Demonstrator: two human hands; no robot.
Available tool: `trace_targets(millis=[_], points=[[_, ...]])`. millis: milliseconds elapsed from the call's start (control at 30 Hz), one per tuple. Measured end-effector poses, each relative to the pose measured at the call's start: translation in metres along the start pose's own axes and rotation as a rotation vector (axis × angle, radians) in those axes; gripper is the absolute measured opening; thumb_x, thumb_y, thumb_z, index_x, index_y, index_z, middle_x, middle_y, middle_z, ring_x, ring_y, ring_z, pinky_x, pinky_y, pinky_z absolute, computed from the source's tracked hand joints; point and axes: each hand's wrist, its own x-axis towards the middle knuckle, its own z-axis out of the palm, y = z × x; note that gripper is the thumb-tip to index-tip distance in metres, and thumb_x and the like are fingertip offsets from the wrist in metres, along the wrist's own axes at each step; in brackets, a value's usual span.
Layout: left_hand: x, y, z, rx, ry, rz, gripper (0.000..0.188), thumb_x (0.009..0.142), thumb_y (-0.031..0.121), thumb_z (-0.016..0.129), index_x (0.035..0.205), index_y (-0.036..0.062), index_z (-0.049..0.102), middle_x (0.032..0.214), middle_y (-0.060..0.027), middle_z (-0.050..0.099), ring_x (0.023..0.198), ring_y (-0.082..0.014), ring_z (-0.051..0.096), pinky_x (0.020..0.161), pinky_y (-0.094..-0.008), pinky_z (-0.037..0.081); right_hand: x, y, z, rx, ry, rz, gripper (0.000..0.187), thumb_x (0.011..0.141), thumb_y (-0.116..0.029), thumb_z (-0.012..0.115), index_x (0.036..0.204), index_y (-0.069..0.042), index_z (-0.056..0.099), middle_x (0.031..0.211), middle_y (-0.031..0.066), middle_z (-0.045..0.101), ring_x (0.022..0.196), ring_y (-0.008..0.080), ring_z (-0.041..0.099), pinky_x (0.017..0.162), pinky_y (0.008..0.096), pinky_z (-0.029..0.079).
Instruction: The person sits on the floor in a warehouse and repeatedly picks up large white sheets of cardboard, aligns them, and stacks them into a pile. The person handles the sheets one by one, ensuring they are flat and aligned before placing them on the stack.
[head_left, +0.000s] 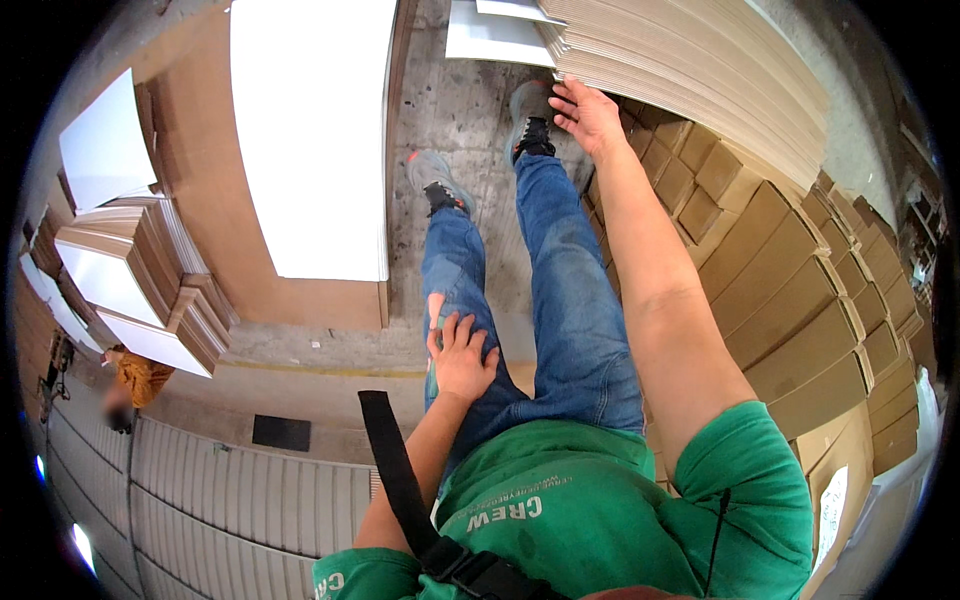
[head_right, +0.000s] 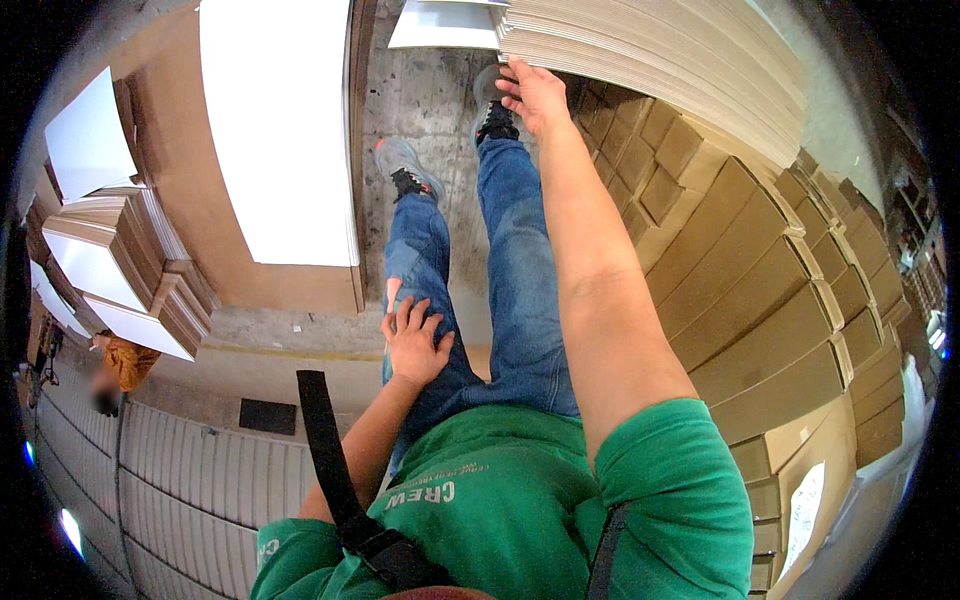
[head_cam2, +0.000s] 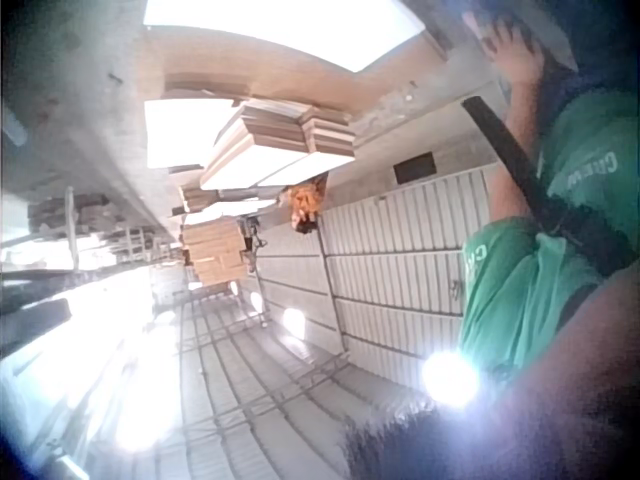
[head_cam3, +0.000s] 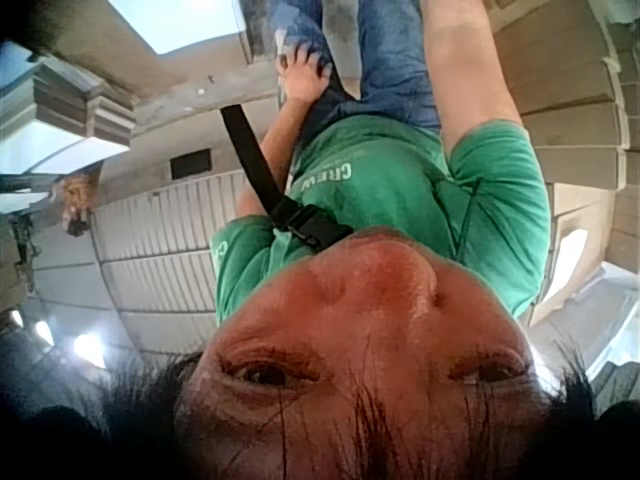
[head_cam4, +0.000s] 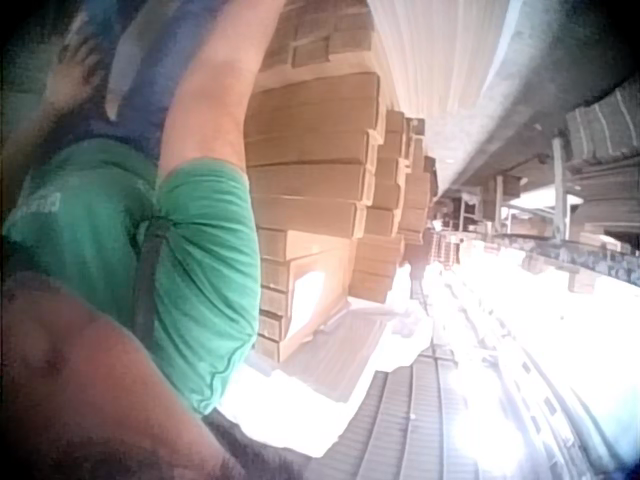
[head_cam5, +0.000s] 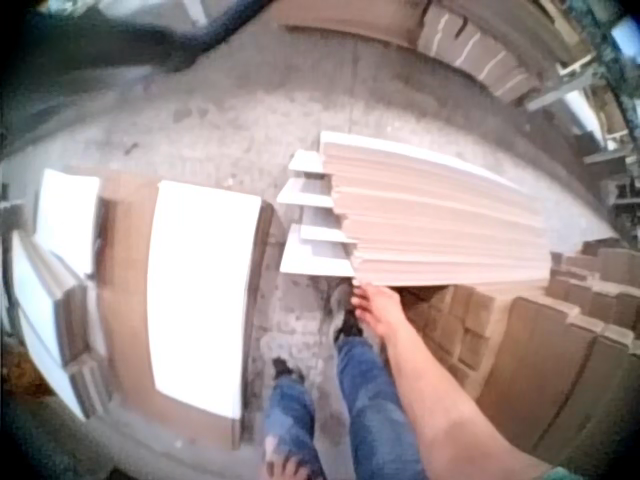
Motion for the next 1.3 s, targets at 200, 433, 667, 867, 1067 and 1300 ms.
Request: trace_targets(millis=[200,433,667,867,1067,1300], points=[[0.000,0.004,0.000,-0.007,-0.005,-0.012,0.030,0.067,0.028,0.066,0.090,0.0097,0.064,0.116,-0.0072,0.051,0.119,-0.0283,0.036,0.097,-0.0498,0.022,0.001,-0.002,0.001,-0.045,0.022,0.007,0.028,0.080,-0.026,0.066,0.095,-0.004,0.058,0.091,0.0061,0.062,0.072,0.0141,0.058,0.058,0.0298,0.045],[0.001,0.005,-0.002,-0.011,-0.021,-0.010,0.030,0.068,0.028,0.065,0.091,0.0092,0.064,0.117,-0.0081,0.050,0.120,-0.0289,0.035,0.098,-0.0504,0.020,-0.002,-0.006,0.000,-0.118,0.036,0.024,0.029,0.081,-0.028,0.065,0.096,-0.004,0.058,0.092,0.0058,0.062,0.073,0.0133,0.058,0.059,0.0294,0.046],[-0.006,-0.001,0.001,-0.054,0.040,-0.011,0.030,0.068,0.028,0.066,0.091,0.0086,0.064,0.117,-0.0079,0.051,0.120,-0.0276,0.035,0.097,-0.0492,0.022,-0.023,-0.003,-0.003,-0.227,0.002,0.058,0.043,0.083,-0.041,0.060,0.107,-0.005,0.056,0.098,0.0051,0.061,0.083,0.0155,0.057,0.068,0.0315,0.046],[-0.015,-0.023,-0.002,-0.137,0.104,-0.016,0.028,0.071,0.028,0.066,0.091,0.0091,0.065,0.112,-0.0058,0.055,0.116,-0.0238,0.040,0.094,-0.0479,0.025,-0.058,0.038,-0.054,-0.703,-0.124,0.060,0.039,0.083,-0.040,0.058,0.098,-0.004,0.061,0.074,0.0058,0.061,0.068,0.0145,0.056,0.062,0.0306,0.047],[-0.010,-0.068,0.013,-0.798,0.390,-0.340,0.022,0.076,0.020,0.065,0.094,0.0066,0.064,0.091,-0.0083,0.063,0.085,-0.0228,0.059,0.075,-0.0349,0.045,-0.088,0.037,-0.043,-1.573,-0.066,-0.221,0.035,0.080,-0.035,0.056,0.097,-0.006,0.064,0.092,0.0171,0.064,0.091,0.0299,0.060,0.081,0.0372,0.046],[-0.027,-0.180,0.053,-1.300,0.481,-0.763,0.027,0.083,0.023,0.060,0.099,0.0009,0.061,0.090,-0.0092,0.064,0.081,-0.0146,0.058,0.074,-0.0274,0.045,-0.094,-0.007,0.108,-1.737,-0.242,-0.598,0.031,0.083,-0.032,0.053,0.094,-0.005,0.063,0.089,0.0171,0.064,0.089,0.0315,0.060,0.078,0.0376,0.046]])
